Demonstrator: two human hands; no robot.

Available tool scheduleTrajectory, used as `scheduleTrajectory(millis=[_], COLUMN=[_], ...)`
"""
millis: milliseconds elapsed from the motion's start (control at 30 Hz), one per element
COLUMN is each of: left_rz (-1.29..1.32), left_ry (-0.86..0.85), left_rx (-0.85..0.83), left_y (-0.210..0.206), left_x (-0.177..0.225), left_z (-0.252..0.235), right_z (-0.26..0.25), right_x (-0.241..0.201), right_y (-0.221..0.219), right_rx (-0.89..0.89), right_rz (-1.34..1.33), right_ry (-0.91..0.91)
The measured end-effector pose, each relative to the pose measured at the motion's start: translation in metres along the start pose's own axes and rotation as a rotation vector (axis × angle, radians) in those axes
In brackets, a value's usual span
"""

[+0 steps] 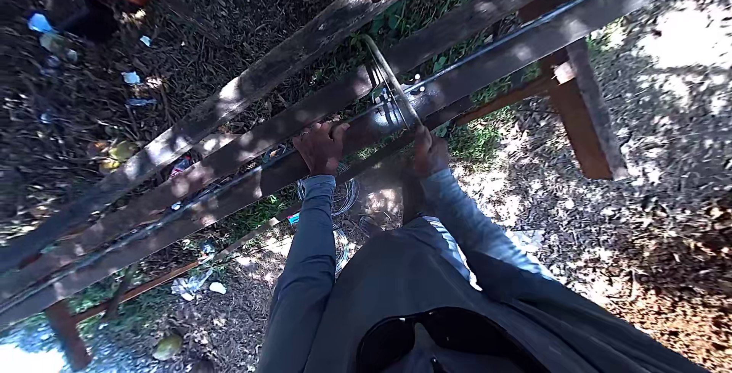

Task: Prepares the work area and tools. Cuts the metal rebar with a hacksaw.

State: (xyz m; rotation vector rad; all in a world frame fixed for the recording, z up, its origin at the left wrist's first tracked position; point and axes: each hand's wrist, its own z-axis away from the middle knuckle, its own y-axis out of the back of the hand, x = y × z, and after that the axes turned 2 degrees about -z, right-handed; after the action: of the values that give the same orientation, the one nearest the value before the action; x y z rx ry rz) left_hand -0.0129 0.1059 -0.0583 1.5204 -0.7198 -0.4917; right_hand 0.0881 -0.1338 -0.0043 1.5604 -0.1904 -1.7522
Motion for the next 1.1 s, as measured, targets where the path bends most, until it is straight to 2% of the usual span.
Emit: scheduleTrajectory(millis=[67, 133, 233, 367, 433, 500, 567, 667, 867, 967, 1100], left_rz=[-0.006, 0.001, 0.007, 0.018, 0.011, 0.010, 0.010, 0.000, 0.005, 0.010, 0.017], left_ry=[0.006, -0.004, -0.014, -0.012, -0.019, -0.019, -0.018, -0.010, -0.017, -0.016, -0.016], left_rx=[0.000, 0.013, 0.029, 0.013, 0.030, 0.029, 0.037, 0.037, 0.043, 0.056, 0.048], left_y=[0.002, 0.005, 0.006, 0.004, 0.002, 0.002, 0.000, 0.003, 0.006, 0.006, 0.002], left_x=[0.000, 0.002, 0.000, 0.000, 0.000, -0.001, -0.002, 0.000, 0.002, 0.001, 0.000], left_z=[0.003, 0.001, 0.001, 0.006, 0.005, 0.004, 0.005, 0.006, 0.005, 0.006, 0.005], right_z=[-0.038, -0.043, 0.002, 0.089, 0.104, 0.081, 0.030, -0.028, -0.034, -0.006, 0.078], right_x=[-0.016, -0.017, 0.008, 0.087, 0.087, 0.055, 0.020, -0.008, -0.010, 0.014, 0.081], right_y=[-0.015, -0.017, -0.009, 0.014, 0.025, 0.023, 0.004, -0.025, -0.024, -0.017, 0.013], right_rx=[0.002, 0.025, 0.031, 0.064, 0.063, 0.045, 0.024, 0.088, 0.078, 0.068, 0.038], right_rz=[0.003, -0.019, -0.028, -0.109, -0.124, -0.052, -0.006, -0.050, -0.087, -0.079, -0.144], right_ry=[0.030, 0.091, 0.107, 0.128, 0.107, 0.064, 0.044, 0.094, 0.107, 0.118, 0.090])
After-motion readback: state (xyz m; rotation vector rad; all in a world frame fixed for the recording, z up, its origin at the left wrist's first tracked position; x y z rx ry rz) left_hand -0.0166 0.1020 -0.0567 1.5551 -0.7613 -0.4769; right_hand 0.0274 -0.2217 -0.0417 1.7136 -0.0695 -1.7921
